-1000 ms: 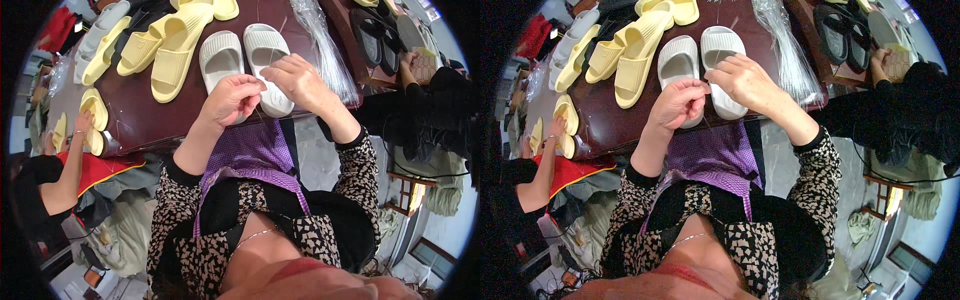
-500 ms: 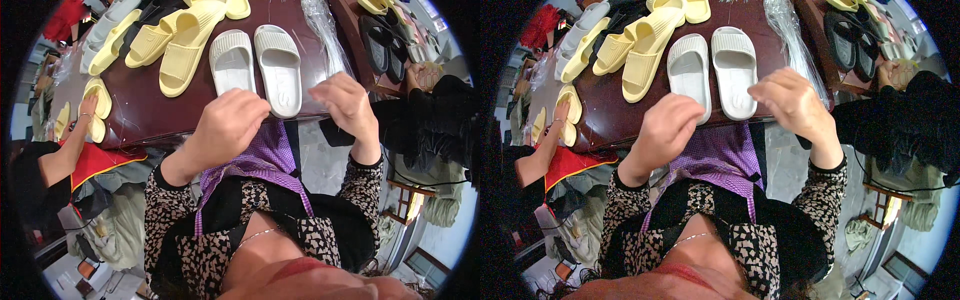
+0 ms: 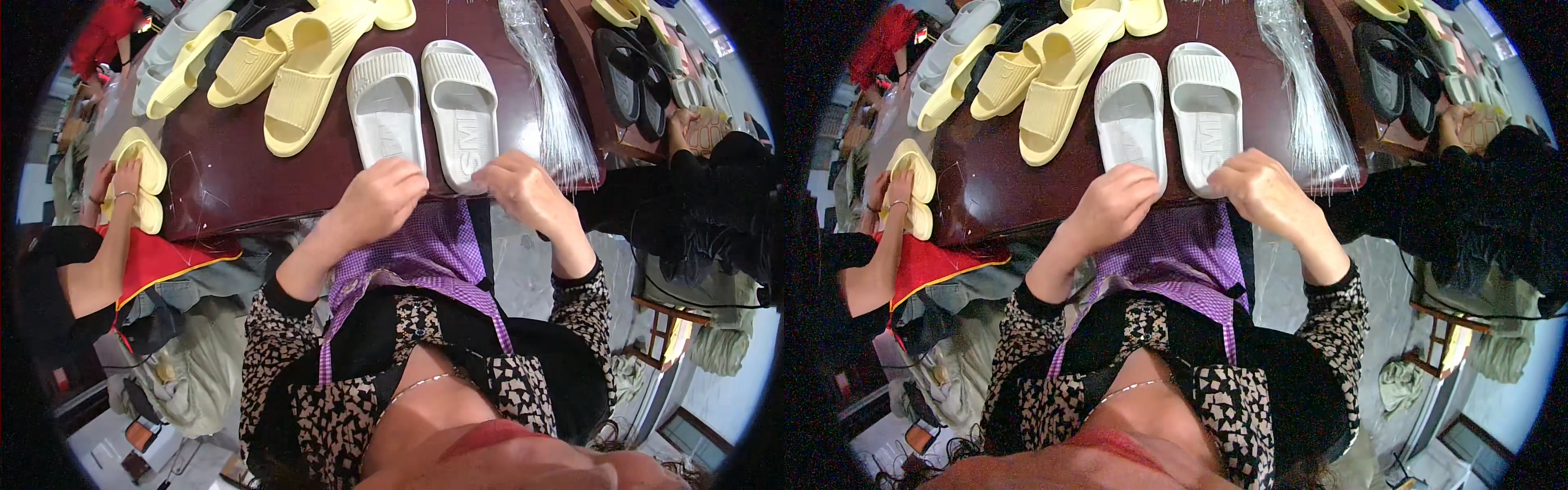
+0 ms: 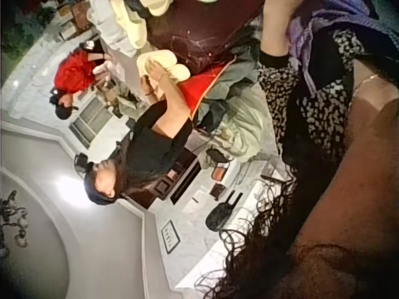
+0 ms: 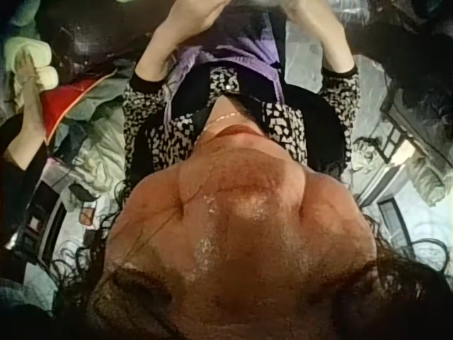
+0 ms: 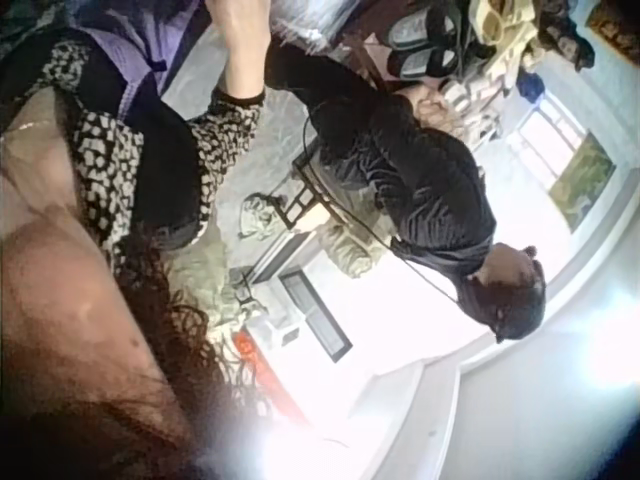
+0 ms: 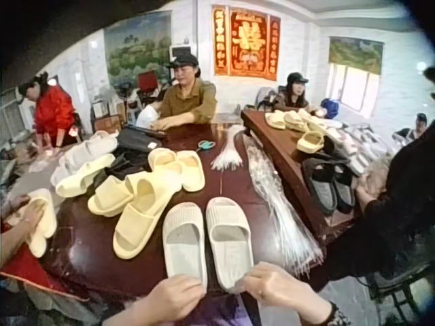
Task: The person pairs slides by taking slippers on the table and threading plastic fasteners through each pair by hand to fasten them together.
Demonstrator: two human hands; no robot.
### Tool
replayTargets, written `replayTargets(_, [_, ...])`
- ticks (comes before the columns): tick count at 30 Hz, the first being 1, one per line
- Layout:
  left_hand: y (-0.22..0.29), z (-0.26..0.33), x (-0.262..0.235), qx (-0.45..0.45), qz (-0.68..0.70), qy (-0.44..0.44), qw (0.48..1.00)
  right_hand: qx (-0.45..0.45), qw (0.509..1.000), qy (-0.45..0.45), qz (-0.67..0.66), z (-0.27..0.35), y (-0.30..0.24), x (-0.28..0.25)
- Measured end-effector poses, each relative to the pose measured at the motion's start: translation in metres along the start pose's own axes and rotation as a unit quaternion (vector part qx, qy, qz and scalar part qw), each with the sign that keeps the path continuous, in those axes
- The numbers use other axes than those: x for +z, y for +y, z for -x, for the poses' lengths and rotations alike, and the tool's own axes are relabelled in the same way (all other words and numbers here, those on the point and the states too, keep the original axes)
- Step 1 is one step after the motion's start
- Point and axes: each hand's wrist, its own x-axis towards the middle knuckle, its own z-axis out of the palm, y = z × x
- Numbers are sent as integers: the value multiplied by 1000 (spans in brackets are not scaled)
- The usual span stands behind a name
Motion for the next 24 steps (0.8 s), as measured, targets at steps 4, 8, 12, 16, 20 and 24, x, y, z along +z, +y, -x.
replayTargets(4, [-26,-17,2,-16,-34,-17,999,-5,999,19,51,-23,21,6])
replayTargets(8, [-56,-36,10,-47,-32,0,998,11,994,16,111,-50,49,13])
replayTargets(12, [-69,-48,15,-75,-48,8,996,41,993,21,106,-51,52,14])
replayTargets(16, [-74,-50,16,-66,-65,28,995,136,985,89,-53,-50,52,-5])
replayTargets(20, [-77,-47,15,-64,-76,49,994,249,953,144,-97,-67,91,-14])
replayTargets(24, [-80,-47,18,-72,-75,74,992,375,922,83,-45,-96,149,-1])
